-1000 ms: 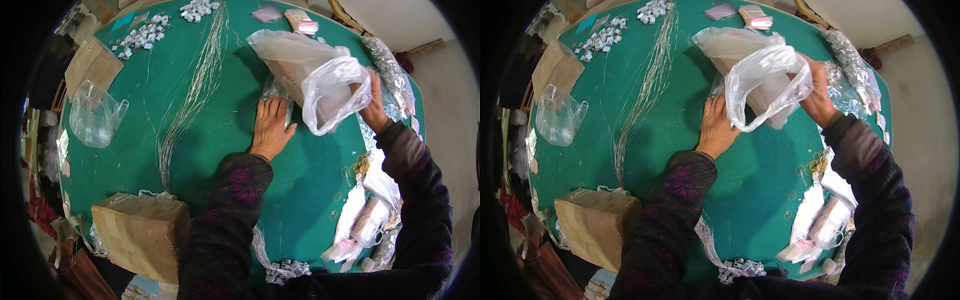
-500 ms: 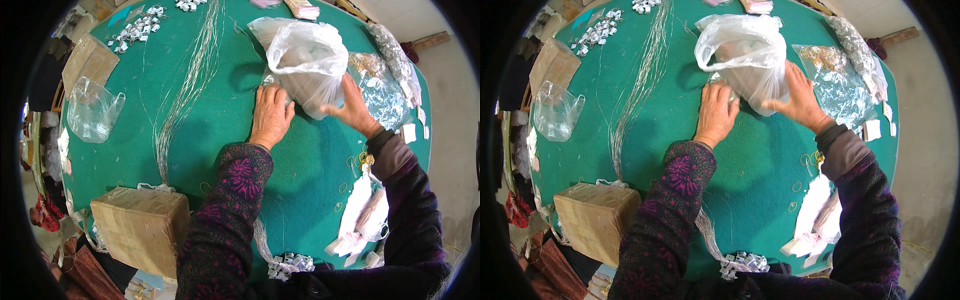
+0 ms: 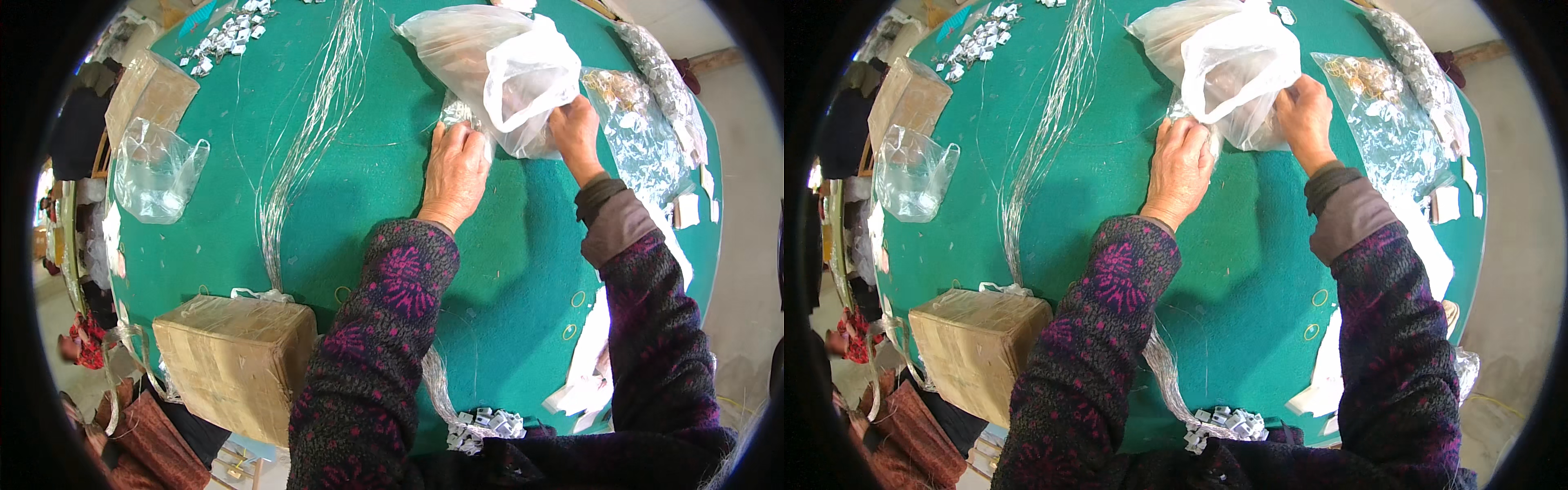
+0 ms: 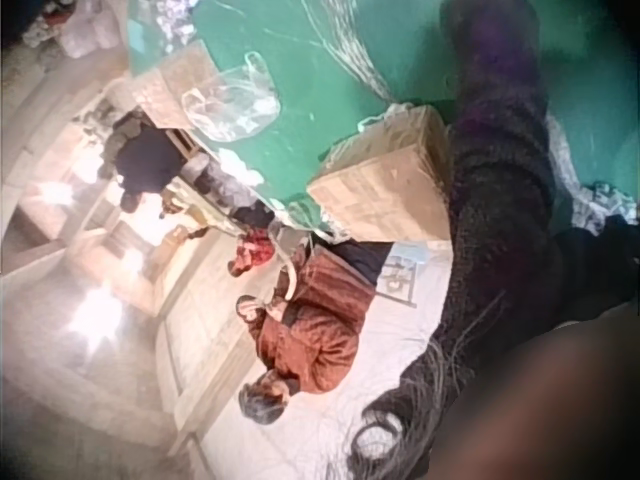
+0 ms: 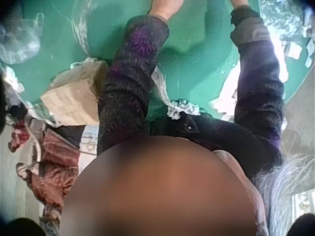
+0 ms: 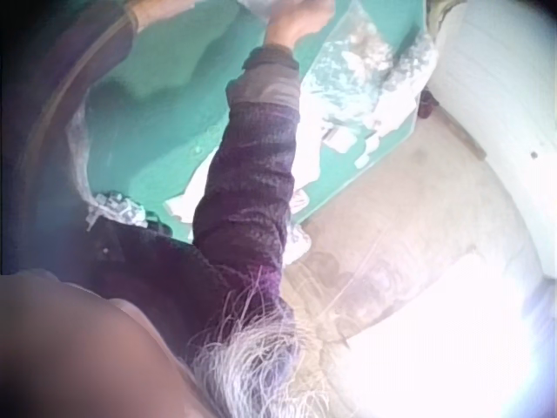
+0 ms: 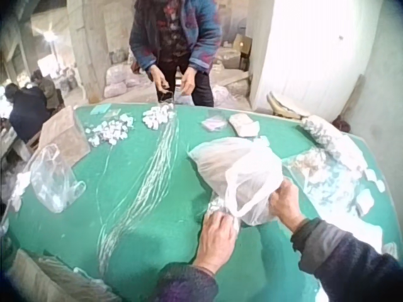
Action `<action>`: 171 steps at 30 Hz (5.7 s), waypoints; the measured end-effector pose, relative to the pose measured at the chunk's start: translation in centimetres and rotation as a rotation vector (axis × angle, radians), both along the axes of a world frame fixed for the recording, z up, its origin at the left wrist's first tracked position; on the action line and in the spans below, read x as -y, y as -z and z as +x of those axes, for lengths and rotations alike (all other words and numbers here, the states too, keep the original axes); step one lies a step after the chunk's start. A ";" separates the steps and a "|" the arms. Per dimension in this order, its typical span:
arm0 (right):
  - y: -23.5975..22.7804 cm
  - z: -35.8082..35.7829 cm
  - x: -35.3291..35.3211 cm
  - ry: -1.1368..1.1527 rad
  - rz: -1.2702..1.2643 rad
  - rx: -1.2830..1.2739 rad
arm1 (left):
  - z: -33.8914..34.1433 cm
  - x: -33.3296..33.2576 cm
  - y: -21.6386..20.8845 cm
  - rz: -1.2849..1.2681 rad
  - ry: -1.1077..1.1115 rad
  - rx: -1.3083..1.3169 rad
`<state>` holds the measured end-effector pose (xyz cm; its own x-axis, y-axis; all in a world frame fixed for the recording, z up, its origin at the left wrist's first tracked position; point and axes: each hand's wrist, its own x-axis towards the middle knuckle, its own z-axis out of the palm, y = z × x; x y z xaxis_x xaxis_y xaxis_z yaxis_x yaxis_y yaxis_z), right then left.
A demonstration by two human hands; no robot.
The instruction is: The person gathers and aligns bundles of thin wires, secures them with rubber bands, and places the bundles into plastic bags. The person also handles small white plastic components on the table and organizes the finished wire bundles.
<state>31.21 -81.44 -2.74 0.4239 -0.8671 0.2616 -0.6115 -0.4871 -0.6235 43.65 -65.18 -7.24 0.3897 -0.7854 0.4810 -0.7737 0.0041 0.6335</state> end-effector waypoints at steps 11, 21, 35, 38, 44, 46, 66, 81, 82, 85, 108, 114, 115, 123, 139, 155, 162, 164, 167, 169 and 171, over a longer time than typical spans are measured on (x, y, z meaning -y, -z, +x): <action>0.5 -7.2 -7.1 -0.066 -0.117 -0.159 | 0.5 -0.2 0.7 -0.186 -0.123 -0.148; 4.0 -10.7 -10.3 -0.105 -0.329 -0.433 | 6.8 -3.9 -3.2 0.450 -0.352 0.054; 4.6 -10.8 -10.0 -0.102 -0.391 -0.354 | 12.1 -10.6 -13.4 -0.359 -0.348 -0.411; 5.3 -11.2 -9.8 -0.141 -0.428 -0.284 | 9.4 -12.4 -14.4 -0.405 -0.278 -0.552; 6.3 -12.2 -9.4 -0.132 -0.427 -0.366 | 1.7 -19.4 -13.7 -0.282 -0.084 -0.428; 6.5 -12.5 -9.4 -0.168 -0.429 -0.294 | -0.3 -22.3 -13.0 -0.284 0.051 -0.619; -1.2 -24.1 -30.2 -0.849 0.387 -0.198 | -19.7 -37.9 -3.0 0.260 0.467 -0.968; 0.3 -28.0 -39.4 -0.952 0.684 0.146 | -22.3 -40.2 -0.9 0.069 0.576 -0.414; 0.3 -28.1 -39.9 -0.952 0.660 0.202 | -22.5 -40.3 -0.9 0.054 0.568 -0.414; 0.8 -29.1 -41.7 -0.832 0.706 0.303 | -23.1 -40.7 -0.7 -0.009 0.565 -0.373; 0.6 -29.4 -45.8 -0.752 0.859 0.363 | -22.9 -44.3 -1.1 0.100 0.336 -0.960; 0.6 -27.8 -47.0 -0.832 1.099 0.714 | -23.9 -41.3 -2.7 -0.085 0.565 -1.315; 0.7 -27.1 -47.1 -0.847 1.080 0.717 | -23.6 -41.2 -3.0 -0.136 0.562 -1.312; -1.5 -24.4 -43.5 -0.636 0.549 0.583 | -21.4 -40.0 -4.9 -0.217 0.445 -1.104; -0.8 -23.0 -43.7 -0.734 0.341 0.547 | -22.6 -40.1 -3.2 -0.162 0.345 -0.891; -1.3 -21.9 -45.3 -0.888 -0.448 0.398 | -22.0 -39.6 -1.1 -0.220 0.378 -0.818; -1.2 -21.9 -45.6 -0.783 -0.152 0.459 | -22.0 -40.8 -2.6 -0.139 0.511 -1.288; -1.1 -21.8 -45.8 -0.742 -0.077 0.459 | -21.8 -40.8 -2.8 -0.175 0.545 -1.355; -1.1 -21.8 -45.9 -0.729 -0.009 0.449 | -21.6 -40.7 -2.7 -0.175 0.551 -1.382; -1.1 -22.0 -45.9 -0.721 0.089 0.469 | -21.6 -40.9 -2.6 -0.144 0.539 -1.371; -0.9 -22.2 -46.0 -0.637 0.255 0.484 | -21.6 -40.9 -2.5 -0.188 0.563 -1.447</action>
